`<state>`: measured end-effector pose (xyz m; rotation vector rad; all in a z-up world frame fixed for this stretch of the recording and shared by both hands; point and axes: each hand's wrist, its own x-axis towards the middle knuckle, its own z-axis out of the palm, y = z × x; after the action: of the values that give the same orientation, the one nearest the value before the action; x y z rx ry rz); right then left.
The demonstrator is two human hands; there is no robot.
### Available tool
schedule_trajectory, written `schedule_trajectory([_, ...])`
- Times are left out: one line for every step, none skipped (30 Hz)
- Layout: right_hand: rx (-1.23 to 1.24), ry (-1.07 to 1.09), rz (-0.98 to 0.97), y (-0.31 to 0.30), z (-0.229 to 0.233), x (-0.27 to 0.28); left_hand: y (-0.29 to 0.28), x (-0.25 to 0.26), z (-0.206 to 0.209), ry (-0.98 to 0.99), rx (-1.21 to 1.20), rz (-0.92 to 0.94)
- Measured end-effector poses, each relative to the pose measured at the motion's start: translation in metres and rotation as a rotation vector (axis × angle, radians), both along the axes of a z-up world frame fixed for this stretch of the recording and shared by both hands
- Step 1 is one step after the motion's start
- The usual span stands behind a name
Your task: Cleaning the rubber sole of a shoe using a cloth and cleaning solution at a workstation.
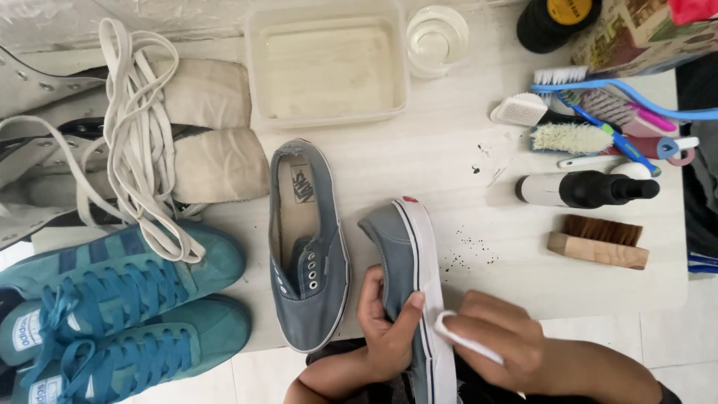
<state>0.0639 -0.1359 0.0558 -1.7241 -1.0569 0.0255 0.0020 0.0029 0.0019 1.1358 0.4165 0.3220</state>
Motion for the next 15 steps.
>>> schedule_trajectory([0.002, 0.004, 0.001, 0.001, -0.001, 0.004, 0.000, -0.001, 0.000, 0.004, 0.002, 0.001])
schedule_trajectory([-0.026, -0.034, -0.049, 0.001, -0.002, 0.008, 0.000, -0.001, -0.001, 0.017, -0.015, -0.018])
schedule_trajectory([-0.054, -0.072, -0.098, 0.002, -0.003, 0.012, -0.001, -0.002, 0.000, 0.031, -0.031, -0.037])
schedule_trajectory([-0.053, -0.077, -0.099, -0.001, -0.003, 0.008, -0.001, -0.002, -0.002, 0.025, -0.031, -0.037])
schedule_trajectory([-0.032, -0.078, -0.062, -0.003, -0.004, 0.003, -0.002, -0.003, -0.003, 0.042, -0.020, -0.027])
schedule_trajectory([-0.013, -0.076, -0.025, -0.005, -0.005, -0.002, -0.002, -0.004, -0.004, 0.063, -0.010, -0.018])
schedule_trajectory([-0.014, -0.077, -0.026, -0.004, -0.002, 0.001, -0.001, -0.002, -0.003, 0.061, -0.010, -0.020])
schedule_trajectory([-0.026, -0.080, -0.001, -0.003, 0.001, 0.002, -0.001, -0.002, -0.003, 0.051, -0.001, -0.020])
schedule_trajectory([-0.038, -0.082, 0.024, -0.002, 0.003, 0.004, 0.000, -0.002, -0.002, 0.041, 0.009, -0.021])
schedule_trajectory([-0.038, -0.079, 0.024, -0.004, -0.002, 0.005, -0.001, -0.002, -0.002, 0.044, 0.009, -0.022])
schedule_trajectory([-0.074, -0.127, -0.036, -0.006, -0.006, 0.005, -0.002, -0.002, -0.001, 0.031, -0.030, -0.030])
schedule_trajectory([-0.108, -0.181, -0.096, -0.008, -0.011, 0.008, -0.002, 0.000, -0.001, 0.012, -0.067, -0.037])
schedule_trajectory([-0.107, -0.184, -0.097, -0.006, -0.004, 0.008, -0.001, 0.000, 0.000, 0.008, -0.066, -0.038])
schedule_trajectory([-0.089, -0.101, -0.003, -0.004, 0.004, 0.009, 0.000, 0.000, 0.000, 0.015, -0.047, -0.036])
schedule_trajectory([-0.071, -0.017, 0.090, -0.002, 0.011, 0.010, 0.001, -0.001, 0.001, 0.021, -0.029, -0.034])
